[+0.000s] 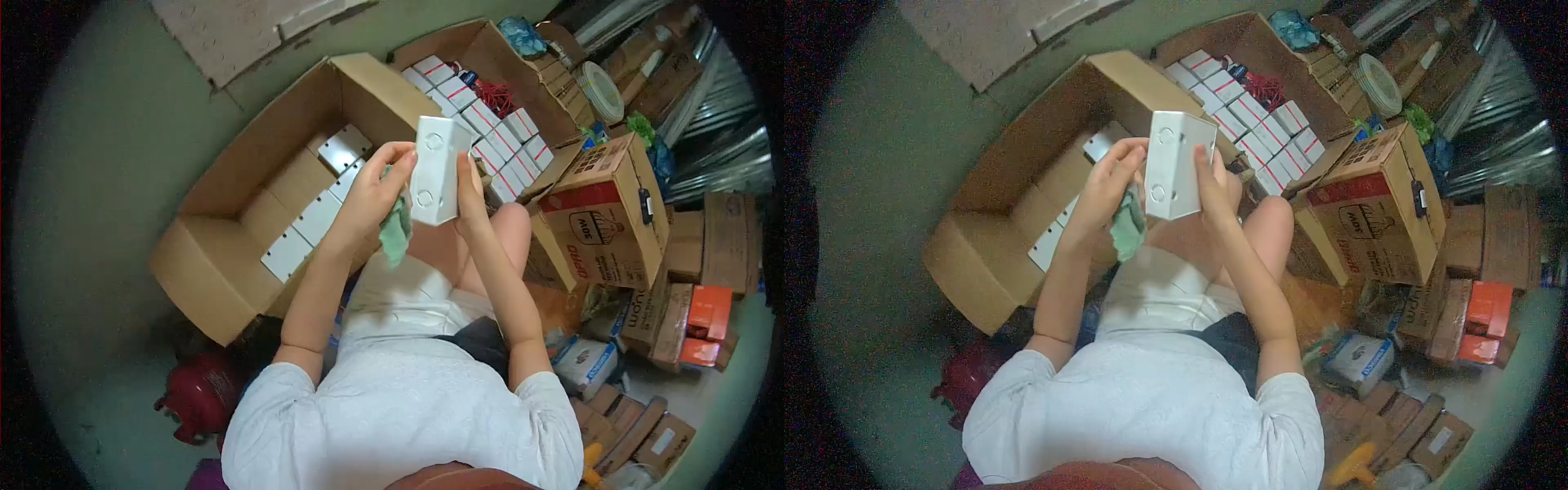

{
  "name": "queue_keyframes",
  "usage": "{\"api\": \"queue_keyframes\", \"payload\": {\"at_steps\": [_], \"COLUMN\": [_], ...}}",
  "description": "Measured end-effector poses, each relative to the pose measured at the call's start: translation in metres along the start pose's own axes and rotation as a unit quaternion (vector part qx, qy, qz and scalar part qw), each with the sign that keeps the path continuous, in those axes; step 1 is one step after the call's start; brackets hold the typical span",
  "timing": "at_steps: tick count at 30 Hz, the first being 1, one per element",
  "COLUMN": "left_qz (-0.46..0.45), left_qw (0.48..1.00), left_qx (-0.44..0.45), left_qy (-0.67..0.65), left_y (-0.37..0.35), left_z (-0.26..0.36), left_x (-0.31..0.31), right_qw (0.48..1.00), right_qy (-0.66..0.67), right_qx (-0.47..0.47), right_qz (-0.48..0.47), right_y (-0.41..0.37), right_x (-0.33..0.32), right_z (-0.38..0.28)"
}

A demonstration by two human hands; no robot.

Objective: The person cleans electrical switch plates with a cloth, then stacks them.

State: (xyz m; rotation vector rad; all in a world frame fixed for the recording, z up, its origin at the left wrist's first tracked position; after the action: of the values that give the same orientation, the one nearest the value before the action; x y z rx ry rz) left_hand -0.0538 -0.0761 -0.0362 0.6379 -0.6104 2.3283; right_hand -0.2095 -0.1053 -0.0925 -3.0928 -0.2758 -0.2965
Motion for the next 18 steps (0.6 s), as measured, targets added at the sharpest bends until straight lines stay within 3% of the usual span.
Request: {"api": "queue_keyframes", "payload": {"at_steps": [2, 3, 5, 6, 7, 9, 10, 12, 13, 16, 17, 18], "left_qz": [-0.007, 0.006, 0.042, 0.068, 0.088, 0.137, 0.127, 0.057, 0.052, 0.108, 0.108, 0.108], "left_qw": [0.976, 0.971, 0.895, 0.870, 0.870, 0.800, 0.795, 0.846, 0.846, 0.699, 0.704, 0.675], "left_qx": [0.116, 0.075, 0.144, 0.171, 0.179, 0.309, 0.313, 0.406, 0.403, 0.487, 0.478, 0.459], "left_qy": [0.183, 0.227, 0.420, 0.457, 0.450, 0.495, 0.503, 0.342, 0.345, 0.512, 0.515, 0.567], "left_y": [0.013, 0.003, 0.009, 0.009, 0.005, 0.005, 0.012, 0.018, 0.028, 0.034, 0.036, 0.039], "left_z": [0.033, 0.036, 0.059, 0.069, 0.079, 0.100, 0.099, 0.097, 0.093, 0.095, 0.087, 0.075], "left_x": [-0.007, 0.009, 0.044, 0.062, 0.074, 0.087, 0.097, 0.117, 0.125, 0.160, 0.162, 0.172], "right_qw": [0.991, 0.983, 0.986, 0.983, 0.983, 0.960, 0.963, 0.966, 0.969, 0.971, 0.970, 0.964], "right_qy": [0.094, 0.155, 0.158, 0.168, 0.171, 0.268, 0.257, 0.251, 0.241, 0.215, 0.214, 0.242], "right_qx": [0.078, 0.071, 0.055, 0.055, 0.037, 0.073, 0.067, 0.056, 0.060, 0.101, 0.114, 0.107], "right_qz": [0.056, 0.061, 0.022, 0.039, 0.046, 0.030, 0.035, 0.025, 0.012, 0.024, 0.013, 0.005], "right_y": [0.009, -0.002, 0.006, 0.006, 0.003, -0.005, -0.010, -0.017, -0.020, -0.039, -0.041, -0.041], "right_x": [-0.012, -0.002, -0.020, -0.037, -0.049, -0.056, -0.063, -0.079, -0.084, -0.102, -0.103, -0.107], "right_z": [0.012, 0.013, -0.022, -0.032, -0.044, -0.049, -0.056, -0.052, -0.049, -0.036, -0.031, -0.025]}}
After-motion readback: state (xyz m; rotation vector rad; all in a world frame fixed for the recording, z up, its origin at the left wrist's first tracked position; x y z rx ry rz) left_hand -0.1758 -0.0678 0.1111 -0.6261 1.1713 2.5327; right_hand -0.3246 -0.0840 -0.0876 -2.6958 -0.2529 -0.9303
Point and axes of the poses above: each hand's wrist, its own y-axis towards the middle knuckle, its own x-axis out of the palm, z = x × y, the point moved 10 cm from there along y, towards the middle knuckle, and after that the axes turned 11 degrees about -z, right-handed, at the moved point
